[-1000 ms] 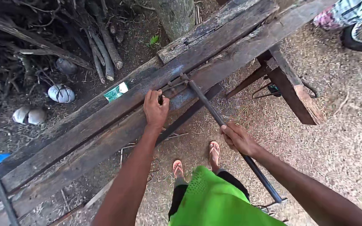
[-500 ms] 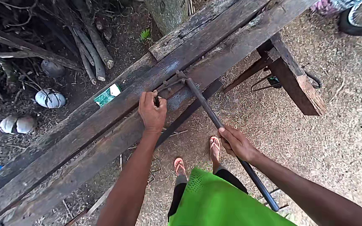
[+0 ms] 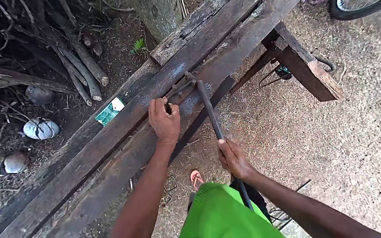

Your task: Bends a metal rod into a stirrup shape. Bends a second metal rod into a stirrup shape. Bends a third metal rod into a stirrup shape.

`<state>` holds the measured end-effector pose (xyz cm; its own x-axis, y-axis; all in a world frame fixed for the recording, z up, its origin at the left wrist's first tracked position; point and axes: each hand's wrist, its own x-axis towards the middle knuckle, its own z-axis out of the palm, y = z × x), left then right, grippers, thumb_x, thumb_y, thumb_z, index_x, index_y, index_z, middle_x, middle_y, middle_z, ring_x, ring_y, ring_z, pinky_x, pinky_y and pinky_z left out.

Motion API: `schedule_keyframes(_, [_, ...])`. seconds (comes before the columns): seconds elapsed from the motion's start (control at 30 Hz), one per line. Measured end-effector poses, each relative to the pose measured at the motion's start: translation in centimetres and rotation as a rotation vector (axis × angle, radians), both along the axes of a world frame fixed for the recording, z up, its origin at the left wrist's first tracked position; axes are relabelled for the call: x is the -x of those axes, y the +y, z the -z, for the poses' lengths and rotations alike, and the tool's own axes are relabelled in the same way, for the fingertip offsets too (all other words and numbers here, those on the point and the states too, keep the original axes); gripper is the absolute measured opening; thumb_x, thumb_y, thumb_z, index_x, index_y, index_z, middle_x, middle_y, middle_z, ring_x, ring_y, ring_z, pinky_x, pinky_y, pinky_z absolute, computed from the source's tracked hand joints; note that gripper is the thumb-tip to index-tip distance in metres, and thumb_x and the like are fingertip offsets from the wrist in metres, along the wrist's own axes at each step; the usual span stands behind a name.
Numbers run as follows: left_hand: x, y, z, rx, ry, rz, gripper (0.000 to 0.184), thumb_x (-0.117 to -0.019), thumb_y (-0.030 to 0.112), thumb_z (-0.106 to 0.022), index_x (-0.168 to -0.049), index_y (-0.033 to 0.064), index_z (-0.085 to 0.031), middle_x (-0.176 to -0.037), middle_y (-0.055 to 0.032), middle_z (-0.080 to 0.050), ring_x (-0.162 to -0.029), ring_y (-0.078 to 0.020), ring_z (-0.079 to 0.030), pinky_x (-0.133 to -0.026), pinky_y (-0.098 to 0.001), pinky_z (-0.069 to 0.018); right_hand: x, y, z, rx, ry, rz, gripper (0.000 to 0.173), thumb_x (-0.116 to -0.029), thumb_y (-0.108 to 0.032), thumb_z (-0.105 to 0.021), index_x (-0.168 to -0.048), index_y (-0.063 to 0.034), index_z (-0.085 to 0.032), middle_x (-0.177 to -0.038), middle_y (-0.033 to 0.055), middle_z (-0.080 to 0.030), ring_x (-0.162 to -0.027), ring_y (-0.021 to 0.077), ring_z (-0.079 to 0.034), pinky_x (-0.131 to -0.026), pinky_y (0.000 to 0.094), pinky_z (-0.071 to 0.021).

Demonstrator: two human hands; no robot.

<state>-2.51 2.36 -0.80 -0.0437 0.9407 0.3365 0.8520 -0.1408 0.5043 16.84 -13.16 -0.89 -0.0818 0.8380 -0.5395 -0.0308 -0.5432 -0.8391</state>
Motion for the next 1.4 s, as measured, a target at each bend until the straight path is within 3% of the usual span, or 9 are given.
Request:
schedule_keyframes(0.2, [-0.6,0.9,-0.4,-0.03,-0.024,-0.063,0.022,-0.0928,0.017,-0.064,-0.107,0.0001,-0.068,-0.097,-0.015,-0.064,-0.082,-0.027,-0.064,-0.077,-0.0435,-0.0535,-3.5,0.8,-0.2,-0.047,-0.17,-0.159,0.045,-0.1114,-0.044,-0.03,-0.105,-0.008,-0.055,-0.063,-0.0006,-0.043,-0.048,0.0124,-0.044,-0.048,0.0312,-0.0435])
schedule_keyframes(0.27, [-0.6,0.6,-0.7,-0.012,-0.007,-0.068,0.022,-0.0941,0.017,-0.063,-0.108,-0.0001,-0.067,-0.098,-0.0157,-0.064,-0.083,-0.0286,-0.064,-0.078,-0.0455,-0.0537,-4.8,0.4,-0.1,-0.077,-0.325,-0.221,0.047,-0.1107,-0.047,-0.031,-0.11,-0.0081,-0.056,-0.068,0.0017,-0.047,-0.053,0.0153,-0.049,-0.053,0.0362,-0.0476])
schedule_keyframes(0.4, [0.1,-0.9,-0.4,-0.019,0.1,-0.003,0.026,-0.0963,0.023,-0.063,-0.111,0.0019,-0.062,-0.101,-0.0183,-0.061,-0.083,-0.0336,-0.064,-0.07,-0.0517,-0.055,-8.1,-0.9,-0.8,-0.144,-0.64,-0.298,0.053,-0.1085,-0.054,-0.034,-0.118,-0.0082,-0.06,-0.076,0.0077,-0.056,-0.067,0.024,-0.059,-0.065,0.0478,-0.0503])
schedule_keyframes(0.53, [0.0,-1.1,0.1,-0.031,0.112,-0.012,0.026,-0.0966,0.023,-0.064,-0.111,0.0011,-0.063,-0.1,-0.0176,-0.061,-0.084,-0.0324,-0.064,-0.073,-0.0496,-0.0556,-10.9,-0.8,-1.1,-0.168,-0.806,-0.382,0.055,-0.1087,-0.055,-0.03,-0.113,-0.0075,-0.058,-0.073,0.0101,-0.057,-0.068,0.0304,-0.062,-0.064,0.0529,-0.0501])
schedule_keyframes(0.67, [-0.2,-0.8,0.4,-0.035,0.11,-0.039,0.025,-0.0977,0.021,-0.062,-0.11,-0.0011,-0.065,-0.102,-0.0188,-0.062,-0.087,-0.032,-0.065,-0.079,-0.0479,-0.0561,-11.1,-0.6,-0.9,-0.183,-0.857,-0.417,0.059,-0.1083,-0.056,-0.025,-0.117,-0.0071,-0.057,-0.071,0.0104,-0.059,-0.067,0.032,-0.064,-0.062,0.0533,-0.0521])
schedule_keyframes(1.0, [-0.3,-0.5,0.9,-0.089,0.055,-0.013,0.02,-0.0941,0.013,-0.064,-0.105,-0.0039,-0.068,-0.098,-0.0185,-0.061,-0.083,-0.0305,-0.063,-0.074,-0.0442,-0.0553,-14.4,2.1,-1.8,-0.145,-0.937,-0.593,0.066,-0.1078,-0.057,-0.024,-0.119,-0.0031,-0.059,-0.073,0.0154,-0.063,-0.07,0.0379,-0.068,-0.063,0.0575,-0.0537])
schedule_keyframes(1.2, [-0.3,-0.5,1.0,-0.112,0.094,-0.014,0.019,-0.0942,0.01,-0.063,-0.103,-0.004,-0.07,-0.095,-0.0181,-0.061,-0.086,-0.0316,-0.063,-0.078,-0.0432,-0.055,-18.3,5.3,-1.2,-0.244,-0.967,-0.731,0.067,-0.1075,-0.058,-0.023,-0.113,-0.0013,-0.059,-0.069,0.0169,-0.061,-0.066,0.0405,-0.067,-0.058,0.0579,-0.0522])
schedule_keyframes(1.33, [-0.1,-0.5,0.8,-0.079,0.069,-0.019,0.018,-0.0949,0.012,-0.063,-0.104,-0.0029,-0.069,-0.097,-0.0176,-0.063,-0.083,-0.029,-0.064,-0.074,-0.0421,-0.0563,-15.9,3.8,-1.4,-0.104,-0.863,-0.684,0.061,-0.1092,-0.053,-0.027,-0.125,-0.0018,-0.058,-0.078,0.0177,-0.065,-0.074,0.0393,-0.069,-0.068,0.058,-0.0544])
schedule_keyframes(1.4, [-0.3,-0.5,0.7,-0.065,0.046,-0.027,0.017,-0.0937,0.011,-0.064,-0.103,-0.0022,-0.068,-0.097,-0.0174,-0.063,-0.08,-0.0273,-0.064,-0.071,-0.042,-0.056,-14.6,2.8,-1.3,-0.089,-0.886,-0.633,0.06,-0.1094,-0.052,-0.027,-0.123,-0.0027,-0.058,-0.078,0.0169,-0.066,-0.074,0.0388,-0.07,-0.068,0.057,-0.0548])
